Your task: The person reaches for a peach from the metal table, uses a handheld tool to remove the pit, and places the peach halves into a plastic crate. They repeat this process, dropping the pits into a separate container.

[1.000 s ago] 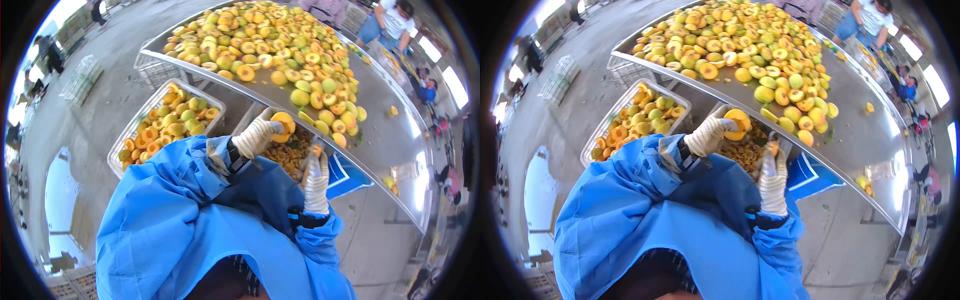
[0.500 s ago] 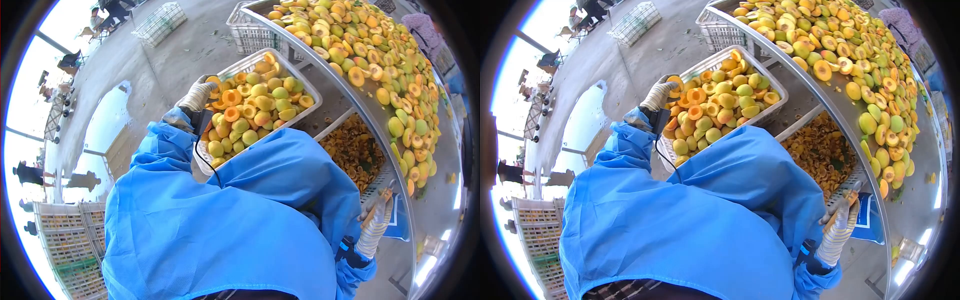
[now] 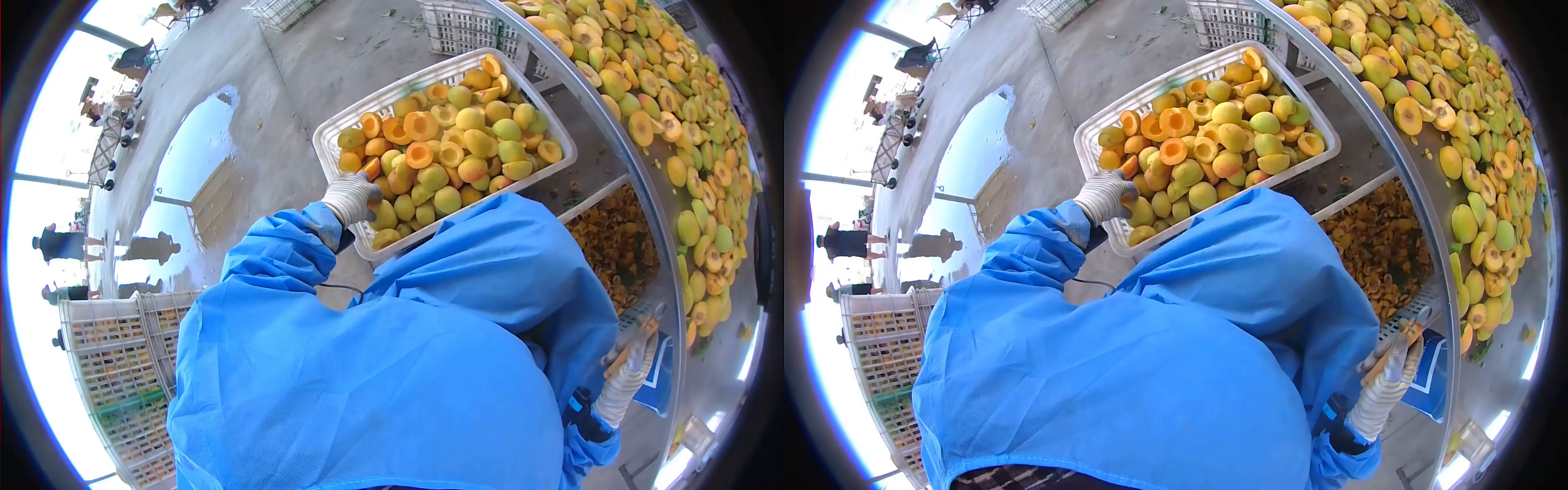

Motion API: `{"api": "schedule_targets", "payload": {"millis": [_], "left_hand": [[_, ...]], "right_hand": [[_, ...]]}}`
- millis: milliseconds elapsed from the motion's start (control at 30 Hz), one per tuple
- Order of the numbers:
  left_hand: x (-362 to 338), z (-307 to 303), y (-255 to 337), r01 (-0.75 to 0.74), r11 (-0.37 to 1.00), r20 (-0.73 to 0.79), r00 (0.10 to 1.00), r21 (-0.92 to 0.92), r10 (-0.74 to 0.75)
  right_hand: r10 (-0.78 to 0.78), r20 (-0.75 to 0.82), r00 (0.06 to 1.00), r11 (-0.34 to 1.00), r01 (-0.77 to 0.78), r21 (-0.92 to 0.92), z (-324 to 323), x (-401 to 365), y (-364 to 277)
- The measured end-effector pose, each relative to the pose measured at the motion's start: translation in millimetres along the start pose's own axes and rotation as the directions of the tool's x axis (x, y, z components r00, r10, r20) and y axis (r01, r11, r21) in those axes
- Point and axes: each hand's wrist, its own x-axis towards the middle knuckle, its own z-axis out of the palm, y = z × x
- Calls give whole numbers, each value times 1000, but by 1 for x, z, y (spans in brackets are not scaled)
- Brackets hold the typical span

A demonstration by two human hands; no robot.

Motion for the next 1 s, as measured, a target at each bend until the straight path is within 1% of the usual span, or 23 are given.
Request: {"api": "schedule_targets", "payload": {"millis": [33, 67, 100, 133, 167, 233, 333, 367, 467, 500, 600, 633, 700, 733, 767, 800, 833, 867, 900, 933, 967, 1000], "left_hand": [[14, 14, -11, 162, 986, -77, 983, -43, -165], [25, 27, -23, 316, 944, -146, 934, -98, -327], [12, 23, -18, 70, 941, -146, 989, 330, -22], [23, 33, -24, 111, 949, -194, 979, 293, -55], [38, 56, -34, 153, 956, -234, 968, 251, -94], [12, 22, 0, 73, 911, -248, 968, 406, 33], [10, 9, 18, 8, 984, -342, 938, 179, 55], [11, 10, 19, -28, 999, -206, 978, 44, 36], [2, 14, 30, 2, 998, 15, 1000, 67, -3], [8, 20, 23, -30, 992, 51, 998, 120, 24], [10, 15, 1, -122, 992, 248, 960, -43, 129], [7, 12, 0, -122, 992, 216, 969, -19, 124], [6, 8, 5, -197, 969, 103, 978, 147, 183], [11, 15, 16, -132, 963, 13, 991, 237, 132], [13, 19, 24, -83, 955, 6, 996, 283, 85], [17, 23, 24, -89, 953, 22, 996, 289, 86], [20, 24, 28, -75, 943, 19, 997, 324, 72], [27, 28, 26, -74, 929, 57, 997, 362, 57], [44, 35, 19, -110, 898, 142, 988, 426, 54], [47, 22, 22, -267, 853, 189, 961, 448, 201], [58, 11, 31, -249, 859, 184, 965, 448, 184], [46, -30, 70, -227, 866, 181, 970, 446, 161]], "right_hand": [[4, -13, 1000, 1000, -4, -5, -1, 0, 1], [6, -25, 1000, 1000, -7, -10, -2, 0, 2], [-9, -24, 1000, 1000, 9, 8, -5, 1, 5], [-24, -28, 999, 999, 25, 29, -8, 2, 10], [-36, -26, 999, 998, 37, 44, -11, 2, 12], [-23, -52, 998, 999, 25, 31, -14, 1, 12], [-22, -55, 998, 999, 24, 28, -12, -1, 10], [-27, -50, 998, 999, 28, 30, -11, -1, 10], [7, -63, 998, 998, -3, 60, -11, 1, 11], [-2, -55, 998, 998, 5, 64, -10, 1, 11], [-11, -11, 1000, 997, 12, 76, -7, -2, 7], [-8, 7, 1000, 996, 7, 84, -6, -4, 5], [-1, 16, 1000, 997, -1, 74, -10, -3, 7], [-35, 23, 999, 994, 32, 101, -9, -4, 7], [-26, 23, 999, 996, 24, 90, -7, -5, 3], [-37, 54, 998, 996, 33, 79, -7, -6, 0], [0, 64, 998, 999, -3, 54, -5, -8, -12], [25, 65, 998, 996, -31, 85, -6, -8, -13], [15, 73, 997, 994, -23, 109, -8, -8, -11], [3, 89, 996, 990, -16, 138, -10, -8, -10], [13, 89, 996, 987, -27, 156, -12, -9, -11], [24, 95, 995, 984, -40, 173, -13, -10, -12]]}}
